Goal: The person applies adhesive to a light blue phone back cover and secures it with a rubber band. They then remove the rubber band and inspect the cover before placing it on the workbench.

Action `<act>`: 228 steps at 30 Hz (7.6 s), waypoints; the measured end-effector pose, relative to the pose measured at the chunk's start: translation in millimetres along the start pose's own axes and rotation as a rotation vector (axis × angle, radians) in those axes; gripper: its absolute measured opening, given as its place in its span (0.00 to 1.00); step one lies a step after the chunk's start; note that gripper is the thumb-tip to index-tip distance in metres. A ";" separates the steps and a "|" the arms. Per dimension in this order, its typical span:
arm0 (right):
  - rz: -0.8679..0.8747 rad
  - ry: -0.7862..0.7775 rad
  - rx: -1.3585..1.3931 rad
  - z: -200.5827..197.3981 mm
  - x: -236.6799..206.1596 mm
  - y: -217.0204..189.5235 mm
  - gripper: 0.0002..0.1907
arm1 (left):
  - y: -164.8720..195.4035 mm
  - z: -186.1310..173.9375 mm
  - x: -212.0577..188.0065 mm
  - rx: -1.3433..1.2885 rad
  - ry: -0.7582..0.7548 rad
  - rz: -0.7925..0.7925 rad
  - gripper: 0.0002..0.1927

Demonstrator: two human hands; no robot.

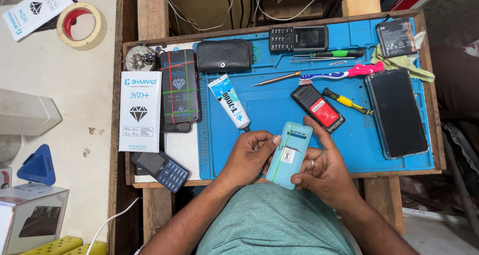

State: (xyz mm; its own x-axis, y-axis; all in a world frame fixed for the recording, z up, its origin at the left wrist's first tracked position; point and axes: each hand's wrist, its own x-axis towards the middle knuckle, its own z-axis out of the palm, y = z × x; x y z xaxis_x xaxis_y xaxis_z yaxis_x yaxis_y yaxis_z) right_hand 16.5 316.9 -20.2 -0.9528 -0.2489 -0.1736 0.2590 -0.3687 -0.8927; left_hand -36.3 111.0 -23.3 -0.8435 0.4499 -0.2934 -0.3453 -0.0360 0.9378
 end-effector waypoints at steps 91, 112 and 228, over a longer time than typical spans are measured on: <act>-0.671 0.309 -1.209 15.9 -2.8 -38.6 0.27 | 14.4 19.6 -1.7 -0.188 -0.026 0.162 0.19; -0.741 0.436 -1.423 14.3 -4.8 -24.8 0.09 | 1.8 31.1 -8.2 -0.221 0.023 0.183 0.13; -0.459 0.084 -1.575 -18.8 -7.1 -45.4 0.22 | 36.1 -22.7 -2.2 1.181 -0.077 0.498 0.35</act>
State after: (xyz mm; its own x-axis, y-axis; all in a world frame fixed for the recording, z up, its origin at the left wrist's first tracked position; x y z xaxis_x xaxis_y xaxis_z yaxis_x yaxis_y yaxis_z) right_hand 8.6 352.3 13.8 -0.9188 -0.3170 0.2351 -0.3872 0.8392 -0.3817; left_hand -56.2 88.4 7.0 -0.7360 0.6682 0.1090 0.6049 0.5768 0.5490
